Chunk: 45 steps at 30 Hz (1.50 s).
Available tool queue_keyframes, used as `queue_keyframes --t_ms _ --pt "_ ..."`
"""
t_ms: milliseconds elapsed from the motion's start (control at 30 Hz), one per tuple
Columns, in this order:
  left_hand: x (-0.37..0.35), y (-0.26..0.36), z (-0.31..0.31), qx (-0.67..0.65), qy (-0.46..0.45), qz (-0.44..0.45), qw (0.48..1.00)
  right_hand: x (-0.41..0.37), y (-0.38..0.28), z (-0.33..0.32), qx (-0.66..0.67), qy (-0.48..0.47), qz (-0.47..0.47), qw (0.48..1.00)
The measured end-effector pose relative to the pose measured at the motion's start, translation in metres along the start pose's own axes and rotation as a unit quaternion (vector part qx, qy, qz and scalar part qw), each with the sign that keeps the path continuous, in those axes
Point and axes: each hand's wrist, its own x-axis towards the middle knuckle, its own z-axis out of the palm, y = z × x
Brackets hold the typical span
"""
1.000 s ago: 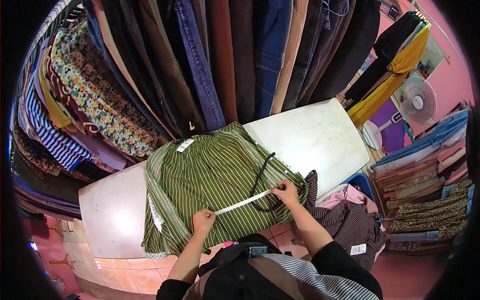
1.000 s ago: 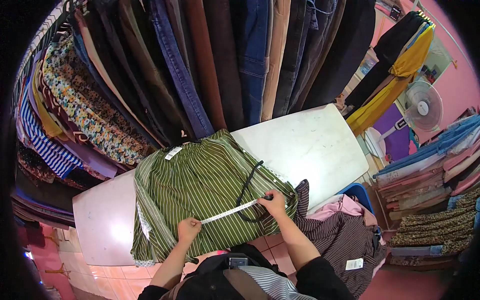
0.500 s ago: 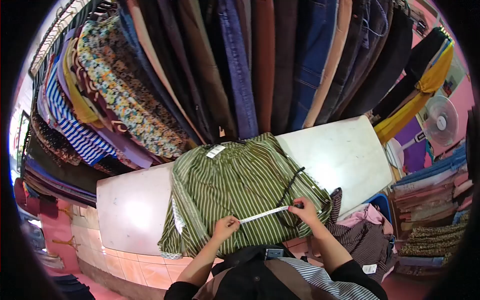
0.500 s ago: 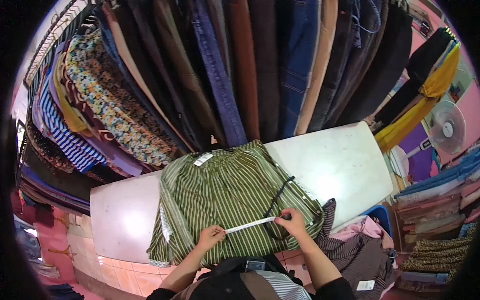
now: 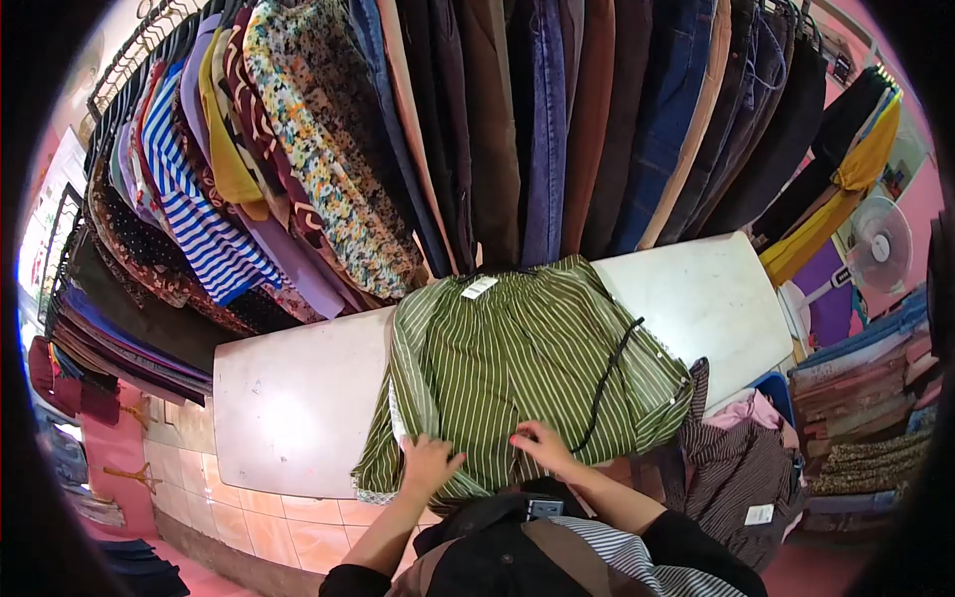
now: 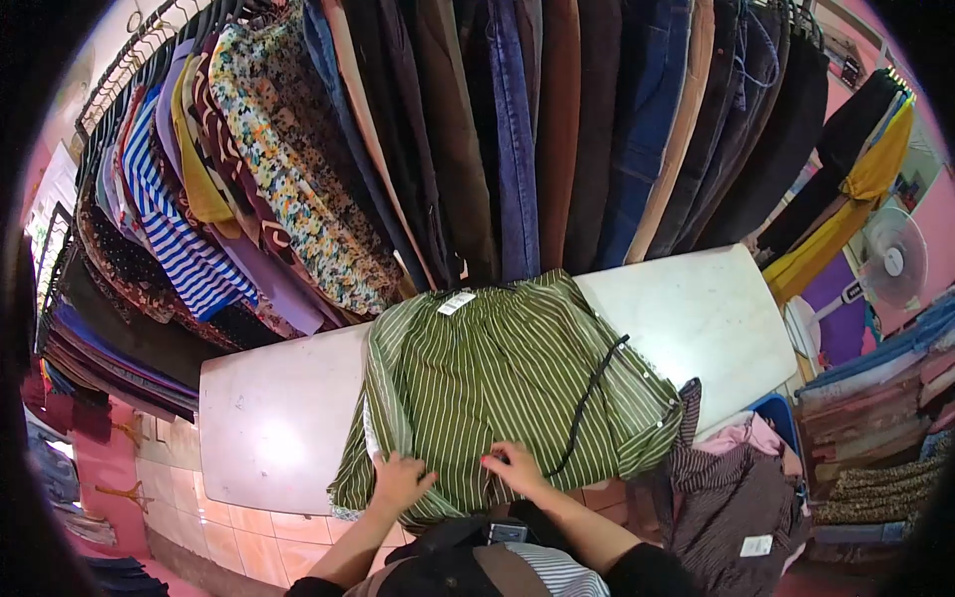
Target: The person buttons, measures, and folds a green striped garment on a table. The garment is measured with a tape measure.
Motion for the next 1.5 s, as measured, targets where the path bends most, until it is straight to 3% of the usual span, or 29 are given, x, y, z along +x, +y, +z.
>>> queue_keyframes --t_ms 100,167,267,300,400,433,533,567,667,800,900,933,967,1000,1067,1100,1133,1200,1300,1400,1433,1467,1500 --pt "-0.012 -0.041 -0.01 0.037 -0.027 -0.024 0.999 -0.001 0.006 0.0 0.047 0.081 -0.008 0.996" --pt "-0.016 -0.067 -0.01 0.063 -0.035 -0.057 0.996 -0.002 0.024 0.007 0.12 0.093 0.028 0.988" --pt "-0.023 -0.108 0.0 0.146 0.025 -0.13 0.98 -0.006 0.005 0.007 0.165 0.135 0.051 0.976" --pt "-0.026 -0.116 -0.006 0.146 -0.006 -0.156 0.977 -0.007 0.003 0.008 0.145 0.145 0.039 0.978" --pt "-0.026 -0.124 -0.004 0.097 0.073 -0.162 0.979 -0.01 -0.001 0.012 0.115 0.179 0.016 0.977" --pt "-0.023 -0.123 0.002 0.05 0.139 -0.121 0.982 -0.01 -0.002 0.014 0.112 0.185 0.015 0.976" --pt "-0.006 -0.102 0.007 -0.109 0.14 -0.091 0.98 -0.011 -0.002 0.014 0.094 0.173 0.011 0.98" --pt "-0.004 -0.093 0.007 -0.157 0.21 -0.062 0.963 -0.012 0.0 0.014 0.088 0.165 0.01 0.982" --pt "0.008 -0.084 0.013 -0.228 0.105 -0.088 0.964 -0.014 -0.007 0.01 0.065 0.142 -0.002 0.988" --pt "0.009 -0.066 0.031 -0.232 0.198 -0.117 0.945 -0.016 -0.013 0.009 0.008 0.12 -0.018 0.993" --pt "0.019 -0.07 0.038 -0.334 0.119 -0.137 0.925 -0.018 -0.025 0.006 -0.03 0.116 -0.023 0.993" --pt "0.023 -0.073 0.04 -0.377 0.082 -0.152 0.91 -0.016 -0.018 0.009 -0.037 0.117 -0.026 0.992" --pt "0.033 -0.09 0.075 -0.523 0.079 -0.176 0.83 -0.014 -0.012 0.01 -0.044 0.118 -0.028 0.992" --pt "0.034 -0.091 0.073 -0.686 0.07 -0.195 0.697 -0.012 -0.012 0.01 -0.041 0.122 -0.022 0.991" --pt "0.03 -0.102 0.068 -0.771 0.101 -0.205 0.594 -0.01 -0.011 0.009 -0.035 0.127 -0.01 0.991" --pt "0.026 -0.117 0.07 -0.741 0.121 -0.196 0.631 -0.011 -0.016 0.007 -0.035 0.139 -0.016 0.989" --pt "0.027 -0.135 0.078 -0.651 0.13 -0.239 0.709 -0.011 -0.015 0.005 -0.033 0.145 -0.013 0.989" --pt "0.026 -0.159 0.09 -0.594 0.14 -0.234 0.757 -0.007 -0.005 0.005 -0.027 0.156 -0.007 0.987" --pt "0.011 -0.129 0.04 -0.333 0.178 -0.197 0.905 -0.002 -0.001 0.004 -0.006 0.159 0.019 0.987" --pt "0.003 -0.102 0.002 -0.183 0.307 -0.084 0.93 0.002 -0.007 0.011 0.086 0.123 0.087 0.985" --pt "0.003 -0.095 -0.002 -0.219 0.283 -0.079 0.93 -0.003 -0.026 0.015 0.133 0.098 0.099 0.981" --pt "0.005 -0.093 0.001 -0.233 0.289 -0.006 0.928 -0.005 -0.04 0.021 0.179 0.072 0.111 0.975" --pt "0.008 -0.092 0.012 -0.371 0.184 0.01 0.91 -0.001 -0.036 0.036 0.154 0.052 0.064 0.985"
